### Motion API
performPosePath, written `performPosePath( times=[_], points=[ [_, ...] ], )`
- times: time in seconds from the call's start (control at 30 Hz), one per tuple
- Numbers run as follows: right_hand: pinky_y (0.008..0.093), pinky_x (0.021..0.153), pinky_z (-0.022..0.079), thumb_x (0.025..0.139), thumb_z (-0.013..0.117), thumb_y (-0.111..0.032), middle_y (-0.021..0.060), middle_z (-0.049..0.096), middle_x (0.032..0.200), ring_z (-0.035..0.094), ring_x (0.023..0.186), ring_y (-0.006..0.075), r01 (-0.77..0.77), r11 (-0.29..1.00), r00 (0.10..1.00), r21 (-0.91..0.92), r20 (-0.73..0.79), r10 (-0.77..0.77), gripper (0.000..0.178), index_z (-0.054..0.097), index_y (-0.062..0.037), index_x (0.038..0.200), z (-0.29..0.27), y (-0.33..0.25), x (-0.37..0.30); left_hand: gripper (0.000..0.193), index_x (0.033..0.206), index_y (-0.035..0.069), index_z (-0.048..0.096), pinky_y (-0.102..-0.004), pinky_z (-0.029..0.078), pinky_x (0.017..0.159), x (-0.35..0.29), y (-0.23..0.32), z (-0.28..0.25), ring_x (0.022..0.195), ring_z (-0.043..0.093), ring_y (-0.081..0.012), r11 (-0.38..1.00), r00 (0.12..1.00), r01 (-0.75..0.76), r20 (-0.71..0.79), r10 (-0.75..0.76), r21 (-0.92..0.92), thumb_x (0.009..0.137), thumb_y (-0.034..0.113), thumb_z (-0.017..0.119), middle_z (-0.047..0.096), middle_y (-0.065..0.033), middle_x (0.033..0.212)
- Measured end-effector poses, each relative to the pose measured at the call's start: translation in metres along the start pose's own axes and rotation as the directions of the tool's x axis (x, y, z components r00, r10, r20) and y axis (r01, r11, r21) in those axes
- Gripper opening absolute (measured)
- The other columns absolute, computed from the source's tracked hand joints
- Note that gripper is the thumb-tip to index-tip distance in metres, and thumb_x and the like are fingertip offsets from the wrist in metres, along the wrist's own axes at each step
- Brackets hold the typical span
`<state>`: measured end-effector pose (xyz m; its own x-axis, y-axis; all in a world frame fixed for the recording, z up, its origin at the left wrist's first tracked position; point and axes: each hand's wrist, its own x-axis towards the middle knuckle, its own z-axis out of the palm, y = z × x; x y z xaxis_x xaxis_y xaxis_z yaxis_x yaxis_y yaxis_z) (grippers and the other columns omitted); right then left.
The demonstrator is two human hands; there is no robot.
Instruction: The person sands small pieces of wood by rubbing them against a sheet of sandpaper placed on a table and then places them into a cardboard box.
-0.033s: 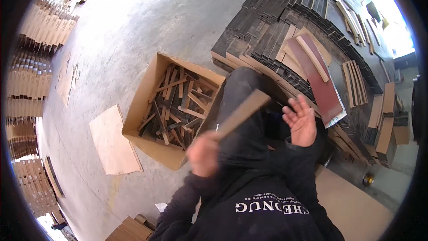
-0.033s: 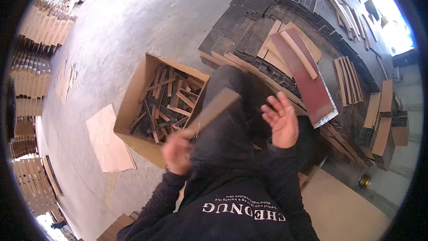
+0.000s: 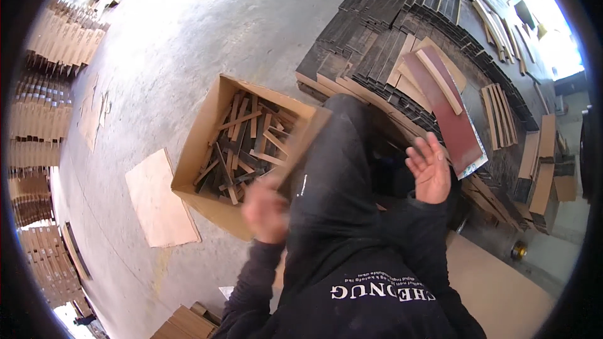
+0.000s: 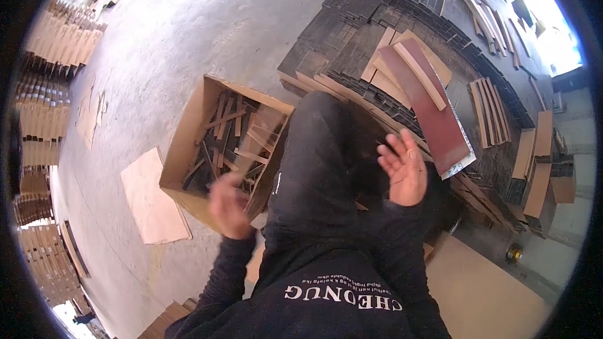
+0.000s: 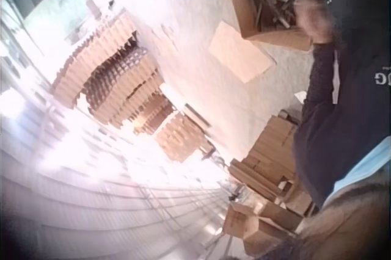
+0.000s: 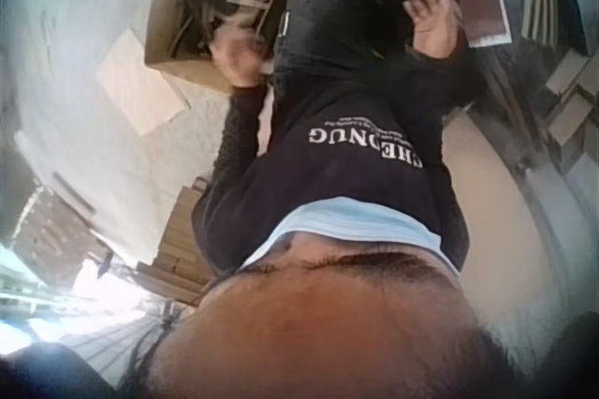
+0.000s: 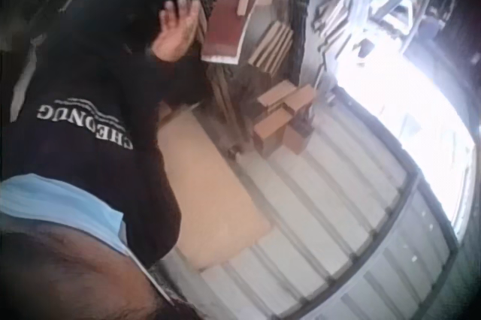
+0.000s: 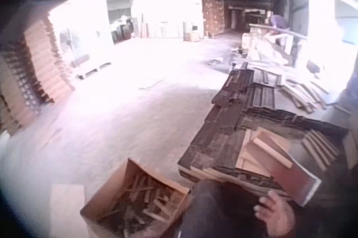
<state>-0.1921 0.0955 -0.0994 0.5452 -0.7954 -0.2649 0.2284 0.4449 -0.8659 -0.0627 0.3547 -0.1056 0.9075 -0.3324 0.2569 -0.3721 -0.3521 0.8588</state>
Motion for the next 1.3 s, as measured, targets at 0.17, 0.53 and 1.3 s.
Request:
performPosePath(
  times=[0.17, 0.53, 1.3],
  points=[
    [0.0292, 0.070, 0.050, 0.089, 0.050, -0.020, 0.0107, 0.063, 0.075, 0.063, 0.073, 0.0205, 0.159, 0.987, 0.986, -0.010, -0.053, -0.159, 0.023, 0.059, 0.0019, 0.089, -0.067, -0.011, 0.008, 0.031, 0.105, -0.001, 0.055, -0.0277, 0.046, 0.067, 0.010, -0.131, -0.028, 0.073, 0.057, -0.0156, 0.890, 0.887, 0.456, -0.066, -0.457, -0.030, 0.092, 0.024, 0.042, 0.060, -0.0063, 0.085],
    [0.0317, 0.062, 0.048, 0.076, 0.062, -0.016, 0.0086, 0.063, 0.082, 0.061, 0.074, 0.0275, 0.545, 0.006, 0.693, -0.838, 0.447, -0.565, 0.011, 0.065, -0.0100, 0.084, -0.028, -0.111, 0.092, 0.036, 0.112, 0.001, 0.052, -0.0394, 0.037, 0.091, 0.093, 0.054, 0.171, 0.108, 0.047, -0.0320, 0.833, 0.751, -0.543, 0.384, 0.537, -0.103, 0.078, 0.013, 0.059, 0.050, -0.0166, 0.116],
    [0.0415, 0.066, 0.047, 0.077, 0.055, -0.021, 0.0127, 0.059, 0.078, 0.058, 0.074, 0.0328, 0.338, -0.261, 0.845, -0.904, 0.414, -0.338, 0.015, 0.062, -0.0078, 0.080, -0.002, -0.062, 0.195, 0.078, 0.123, -0.008, 0.038, -0.0521, 0.022, 0.100, 0.100, 0.089, 0.271, 0.121, 0.033, -0.0409, 0.592, 0.383, -0.805, 0.746, 0.545, -0.020, 0.074, 0.049, 0.057, 0.034, -0.0265, 0.129]
  ],
)
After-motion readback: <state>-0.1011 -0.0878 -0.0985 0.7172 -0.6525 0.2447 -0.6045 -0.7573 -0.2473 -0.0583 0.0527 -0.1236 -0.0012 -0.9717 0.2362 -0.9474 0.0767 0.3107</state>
